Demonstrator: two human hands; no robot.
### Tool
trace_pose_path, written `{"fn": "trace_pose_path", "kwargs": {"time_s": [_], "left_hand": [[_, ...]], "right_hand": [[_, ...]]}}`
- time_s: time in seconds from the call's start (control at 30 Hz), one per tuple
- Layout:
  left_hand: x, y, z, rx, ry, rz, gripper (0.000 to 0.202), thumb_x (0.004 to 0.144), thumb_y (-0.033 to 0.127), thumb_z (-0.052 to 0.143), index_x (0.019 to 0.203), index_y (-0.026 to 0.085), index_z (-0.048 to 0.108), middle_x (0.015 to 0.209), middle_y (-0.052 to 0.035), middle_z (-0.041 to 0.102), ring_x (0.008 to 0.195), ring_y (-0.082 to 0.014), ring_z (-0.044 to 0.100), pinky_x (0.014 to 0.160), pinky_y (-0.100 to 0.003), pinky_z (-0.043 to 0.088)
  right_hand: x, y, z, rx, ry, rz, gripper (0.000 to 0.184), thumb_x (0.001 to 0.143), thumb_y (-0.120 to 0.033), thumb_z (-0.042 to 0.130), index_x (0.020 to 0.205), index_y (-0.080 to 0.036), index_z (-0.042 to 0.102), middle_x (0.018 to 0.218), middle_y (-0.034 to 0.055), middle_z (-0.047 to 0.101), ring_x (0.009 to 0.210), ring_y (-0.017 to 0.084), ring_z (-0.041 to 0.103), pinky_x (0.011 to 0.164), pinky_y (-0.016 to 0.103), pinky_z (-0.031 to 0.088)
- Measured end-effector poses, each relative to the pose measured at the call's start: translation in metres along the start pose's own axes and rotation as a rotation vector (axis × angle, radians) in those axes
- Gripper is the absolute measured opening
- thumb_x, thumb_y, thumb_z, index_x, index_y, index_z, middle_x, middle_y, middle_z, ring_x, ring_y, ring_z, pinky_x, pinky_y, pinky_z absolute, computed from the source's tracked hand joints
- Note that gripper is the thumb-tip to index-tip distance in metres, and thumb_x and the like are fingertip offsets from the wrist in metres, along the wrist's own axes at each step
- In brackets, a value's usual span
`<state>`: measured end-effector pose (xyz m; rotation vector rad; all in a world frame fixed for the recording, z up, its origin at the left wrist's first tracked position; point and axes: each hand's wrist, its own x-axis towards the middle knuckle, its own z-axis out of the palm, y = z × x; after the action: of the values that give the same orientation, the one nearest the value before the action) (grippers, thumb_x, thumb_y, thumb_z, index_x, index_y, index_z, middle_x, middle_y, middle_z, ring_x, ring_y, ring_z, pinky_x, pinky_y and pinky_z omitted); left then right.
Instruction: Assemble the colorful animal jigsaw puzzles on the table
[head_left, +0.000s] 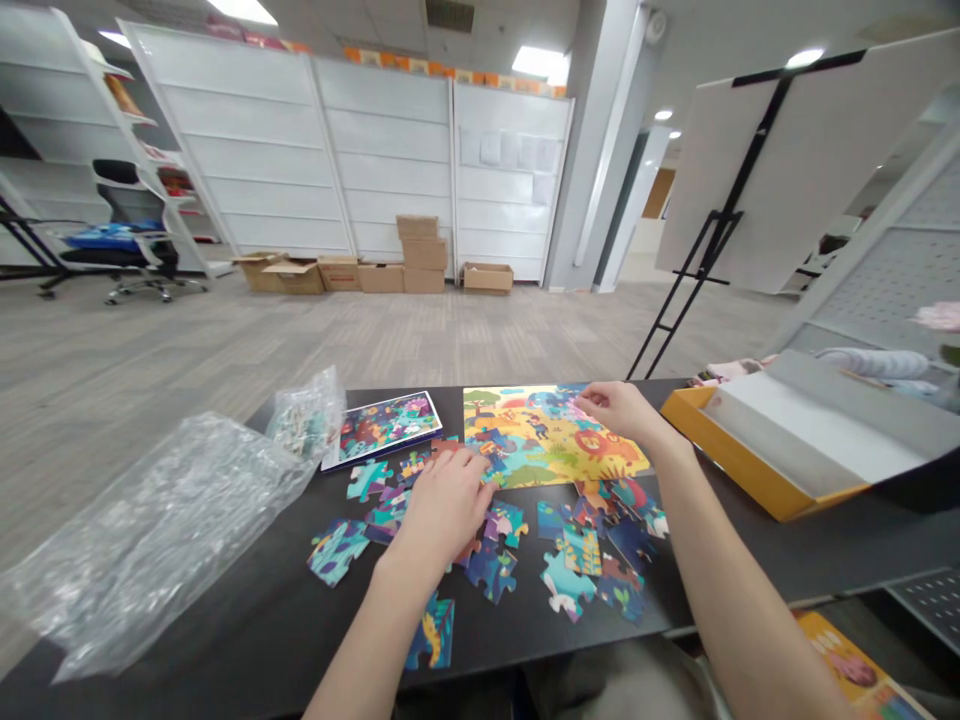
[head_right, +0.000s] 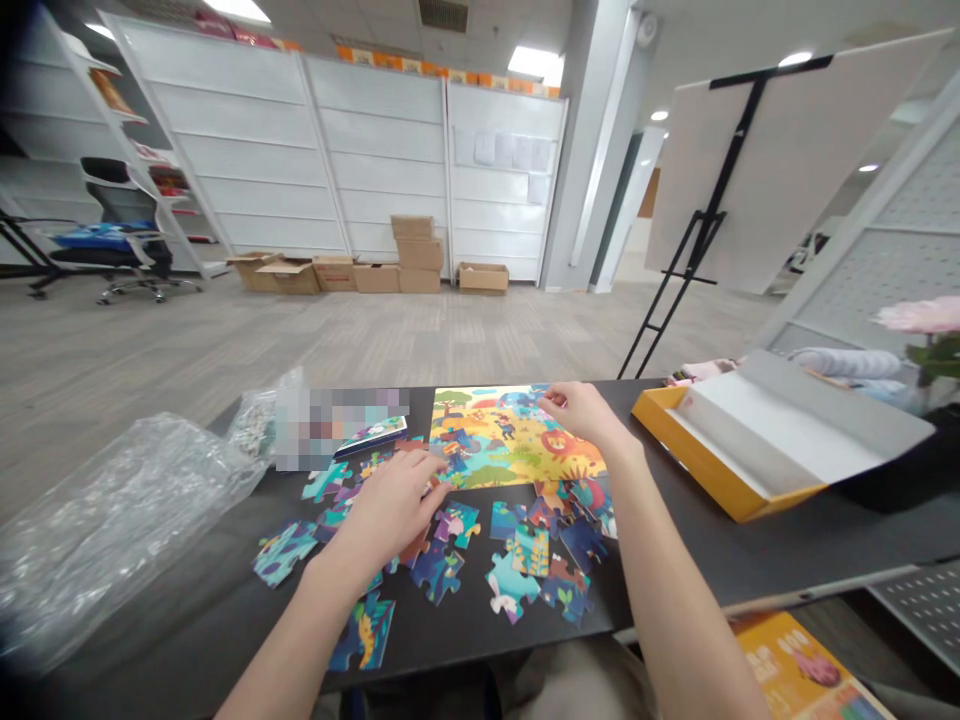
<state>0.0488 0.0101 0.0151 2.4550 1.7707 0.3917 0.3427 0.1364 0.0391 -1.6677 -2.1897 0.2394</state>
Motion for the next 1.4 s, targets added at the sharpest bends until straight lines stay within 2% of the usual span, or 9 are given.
{"fn": "trace_pose_path", "kwargs": {"time_s": [0.2,0.3,0.4,0.5,0.67,0.83,1.03,1.2,1.4], "left_hand": [[0.000,-0.006,-0.001,0.001,-0.036,-0.019,0.023,0.098,0.025,0.052,0.111,0.019,0.069,0.110,-0.0094,0.072,0.109,-0.0276,0.065,0.096,-0.040,0.050],[-0.001,-0.008,-0.004,-0.012,-0.038,-0.018,0.023,0.098,0.025,0.051,0.113,0.019,0.069,0.112,-0.0091,0.072,0.109,-0.0262,0.065,0.096,-0.038,0.049],[-0.002,-0.008,-0.006,-0.003,-0.020,-0.038,0.022,0.099,0.026,0.051,0.110,0.021,0.069,0.110,-0.0077,0.073,0.108,-0.0255,0.066,0.093,-0.037,0.050],[-0.002,-0.005,-0.005,0.025,0.050,-0.089,0.022,0.100,0.029,0.049,0.105,0.023,0.070,0.105,-0.0059,0.074,0.103,-0.0247,0.067,0.086,-0.035,0.051],[-0.002,-0.009,-0.006,0.028,0.127,-0.169,0.021,0.099,0.030,0.049,0.100,0.025,0.070,0.105,-0.0032,0.076,0.099,-0.0235,0.070,0.079,-0.032,0.049],[-0.005,-0.034,-0.024,-0.012,0.102,-0.377,0.026,0.098,0.038,0.047,0.101,0.029,0.071,0.088,-0.0004,0.078,0.087,-0.0239,0.072,0.066,-0.030,0.043],[-0.011,-0.056,-0.041,-0.063,0.104,-0.439,0.025,0.096,0.040,0.050,0.105,0.028,0.069,0.093,0.0010,0.079,0.083,-0.0212,0.071,0.064,-0.028,0.041],[-0.011,-0.039,-0.035,-0.029,0.083,-0.403,0.025,0.098,0.037,0.047,0.103,0.029,0.071,0.095,-0.0007,0.079,0.088,-0.0221,0.073,0.066,-0.028,0.042],[-0.010,-0.010,-0.015,-0.011,0.046,-0.217,0.025,0.100,0.032,0.046,0.100,0.026,0.071,0.098,-0.0019,0.078,0.092,-0.0225,0.073,0.071,-0.029,0.046]], "right_hand": [[-0.004,-0.015,0.015,-0.006,-0.120,-0.077,0.027,0.087,-0.044,0.059,0.080,-0.020,0.070,0.078,0.0056,0.074,0.072,0.020,0.066,0.065,0.029,0.044],[-0.012,-0.014,0.006,0.107,-0.299,-0.064,0.026,0.079,-0.045,0.067,0.077,-0.019,0.065,0.076,0.0048,0.071,0.071,0.019,0.065,0.064,0.028,0.046],[-0.023,-0.009,-0.004,0.112,-0.537,0.012,0.035,0.065,-0.041,0.079,0.086,-0.019,0.063,0.083,0.0049,0.071,0.075,0.021,0.065,0.064,0.028,0.047],[-0.032,-0.007,-0.004,0.062,-0.642,0.063,0.044,0.057,-0.036,0.083,0.090,-0.020,0.059,0.088,0.0035,0.070,0.076,0.020,0.065,0.061,0.026,0.045],[-0.039,-0.019,0.002,-0.022,-0.660,0.028,0.051,0.052,-0.036,0.086,0.092,-0.022,0.056,0.093,0.0022,0.069,0.075,0.020,0.063,0.056,0.026,0.039],[-0.040,-0.031,0.005,-0.046,-0.689,0.053,0.051,0.050,-0.031,0.087,0.089,-0.023,0.054,0.090,0.0021,0.068,0.077,0.021,0.064,0.058,0.027,0.040],[-0.040,-0.024,0.009,-0.045,-0.655,0.026,0.052,0.050,-0.032,0.087,0.090,-0.023,0.055,0.089,0.0020,0.068,0.079,0.022,0.065,0.061,0.027,0.042],[-0.039,-0.027,0.008,-0.031,-0.679,0.024,0.051,0.051,-0.032,0.086,0.093,-0.022,0.058,0.092,0.0030,0.069,0.078,0.022,0.064,0.058,0.027,0.042],[-0.037,-0.027,0.005,0.026,-0.699,-0.024,0.043,0.053,-0.027,0.082,0.090,-0.020,0.061,0.087,0.0018,0.064,0.076,0.019,0.061,0.058,0.026,0.042]]}}
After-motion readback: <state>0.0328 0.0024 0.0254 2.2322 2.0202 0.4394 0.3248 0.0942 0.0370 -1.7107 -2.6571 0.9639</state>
